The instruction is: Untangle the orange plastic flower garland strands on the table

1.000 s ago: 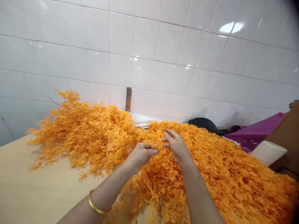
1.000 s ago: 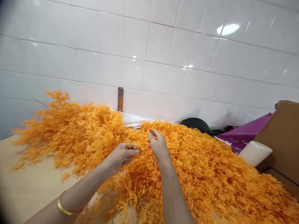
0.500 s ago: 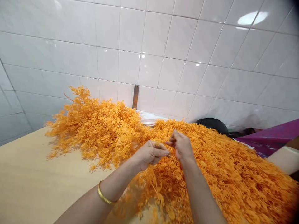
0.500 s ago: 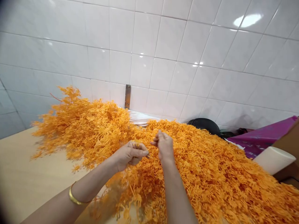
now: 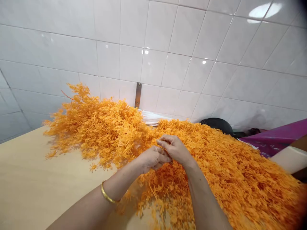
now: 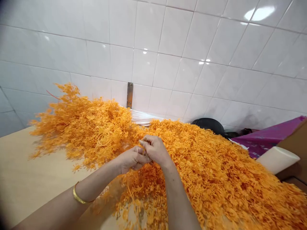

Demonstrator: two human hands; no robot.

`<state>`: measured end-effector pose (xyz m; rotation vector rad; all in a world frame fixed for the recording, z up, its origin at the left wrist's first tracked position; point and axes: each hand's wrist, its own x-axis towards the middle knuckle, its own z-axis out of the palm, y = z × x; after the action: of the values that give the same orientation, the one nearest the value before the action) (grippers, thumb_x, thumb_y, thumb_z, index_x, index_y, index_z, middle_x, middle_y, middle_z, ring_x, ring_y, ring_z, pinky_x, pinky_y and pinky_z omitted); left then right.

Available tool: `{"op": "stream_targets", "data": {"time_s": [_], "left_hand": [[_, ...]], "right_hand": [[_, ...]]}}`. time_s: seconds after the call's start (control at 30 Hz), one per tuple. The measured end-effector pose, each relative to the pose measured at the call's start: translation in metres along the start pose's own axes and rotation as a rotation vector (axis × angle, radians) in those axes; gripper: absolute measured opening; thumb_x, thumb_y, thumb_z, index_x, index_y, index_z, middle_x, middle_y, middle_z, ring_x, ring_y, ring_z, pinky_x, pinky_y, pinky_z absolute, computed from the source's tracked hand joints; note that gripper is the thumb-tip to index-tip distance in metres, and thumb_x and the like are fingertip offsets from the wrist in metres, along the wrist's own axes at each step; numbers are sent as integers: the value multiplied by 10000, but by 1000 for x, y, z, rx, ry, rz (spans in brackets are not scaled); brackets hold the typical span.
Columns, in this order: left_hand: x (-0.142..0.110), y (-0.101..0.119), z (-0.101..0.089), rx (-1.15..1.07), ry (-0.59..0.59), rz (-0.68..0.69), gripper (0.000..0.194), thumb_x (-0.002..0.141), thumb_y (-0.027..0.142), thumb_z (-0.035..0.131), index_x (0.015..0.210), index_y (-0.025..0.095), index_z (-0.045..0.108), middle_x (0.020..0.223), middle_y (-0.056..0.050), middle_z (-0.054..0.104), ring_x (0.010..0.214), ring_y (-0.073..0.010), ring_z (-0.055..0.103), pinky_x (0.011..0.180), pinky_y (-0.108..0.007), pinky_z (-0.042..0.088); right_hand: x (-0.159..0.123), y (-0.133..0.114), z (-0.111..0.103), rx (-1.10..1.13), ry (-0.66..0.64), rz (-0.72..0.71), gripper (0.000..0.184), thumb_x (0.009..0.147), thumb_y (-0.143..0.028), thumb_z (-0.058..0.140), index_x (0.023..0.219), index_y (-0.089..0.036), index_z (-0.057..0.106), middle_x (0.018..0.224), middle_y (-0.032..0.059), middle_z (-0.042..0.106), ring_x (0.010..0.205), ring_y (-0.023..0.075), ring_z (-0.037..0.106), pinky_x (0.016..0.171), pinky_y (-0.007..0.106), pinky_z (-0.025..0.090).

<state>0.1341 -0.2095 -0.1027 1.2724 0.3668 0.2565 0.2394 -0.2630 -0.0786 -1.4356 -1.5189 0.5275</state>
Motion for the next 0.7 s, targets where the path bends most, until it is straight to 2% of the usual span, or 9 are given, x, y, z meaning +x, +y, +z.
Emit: {"op": "stream_targets", "data": {"time_s": [0.07, 0.2, 0.23, 0.3, 0.37, 0.43, 0.6, 0.7], "left_hand": [[-5, 4, 1, -3, -84, 2, 256, 551, 243, 673, 483, 145, 446, 353, 91, 238, 335, -15, 115, 388, -225, 40], [-11, 11, 1, -9, -295, 39, 173, 615, 258, 651, 647, 96, 600, 371, 78, 263, 341, -18, 147, 385, -217, 54], [-10, 12, 1, -51, -295, 52, 175, 632, 261, 640, 665, 92, 606, 378, 79, 253, 340, -17, 149, 381, -211, 58], [-7, 13, -4, -199, -188, 95, 172, 657, 264, 620, 681, 95, 595, 410, 83, 237, 342, -12, 158, 371, -192, 75], [-3, 16, -10, -342, -49, 147, 170, 678, 265, 598, 705, 99, 576, 456, 74, 266, 348, -10, 201, 361, -173, 110], [-1, 21, -15, -426, 37, 202, 166, 695, 262, 577, 732, 101, 562, 502, 56, 322, 371, -18, 282, 363, -162, 172], [-2, 30, -19, -489, 170, 362, 137, 694, 234, 574, 743, 108, 553, 543, 33, 400, 471, -50, 427, 459, -168, 330], [-2, 30, -18, -516, 199, 477, 127, 688, 232, 581, 738, 118, 553, 545, 35, 411, 495, -56, 442, 486, -174, 349]], "right_hand": [[3, 10, -4, 32, 199, -7, 270, 712, -363, 525, 539, -158, 491, 531, -32, 434, 518, 85, 399, 503, 216, 336], [4, 31, -32, 223, 758, 155, 267, 640, -422, 567, 606, -167, 493, 615, -24, 479, 494, 77, 402, 519, 239, 384], [3, 33, -40, 225, 842, 188, 266, 625, -423, 579, 626, -170, 500, 641, -18, 492, 503, 80, 413, 528, 247, 393], [1, 32, -48, 100, 901, 188, 268, 607, -407, 608, 732, -178, 548, 768, 19, 540, 617, 114, 480, 597, 272, 409], [0, 24, -48, -78, 865, 137, 342, 611, -404, 620, 881, -199, 574, 953, 61, 544, 800, 167, 509, 688, 306, 407], [-2, 11, -40, -138, 742, 103, 369, 648, -432, 590, 943, -211, 576, 1016, 74, 541, 892, 194, 504, 748, 332, 395], [-5, -14, -14, 152, 152, 160, 338, 710, -475, 517, 803, -163, 609, 729, 46, 596, 719, 160, 553, 711, 316, 414], [-6, -17, -2, 308, -66, 244, 285, 694, -425, 563, 804, -163, 587, 773, 35, 584, 705, 145, 556, 668, 286, 415]]}}
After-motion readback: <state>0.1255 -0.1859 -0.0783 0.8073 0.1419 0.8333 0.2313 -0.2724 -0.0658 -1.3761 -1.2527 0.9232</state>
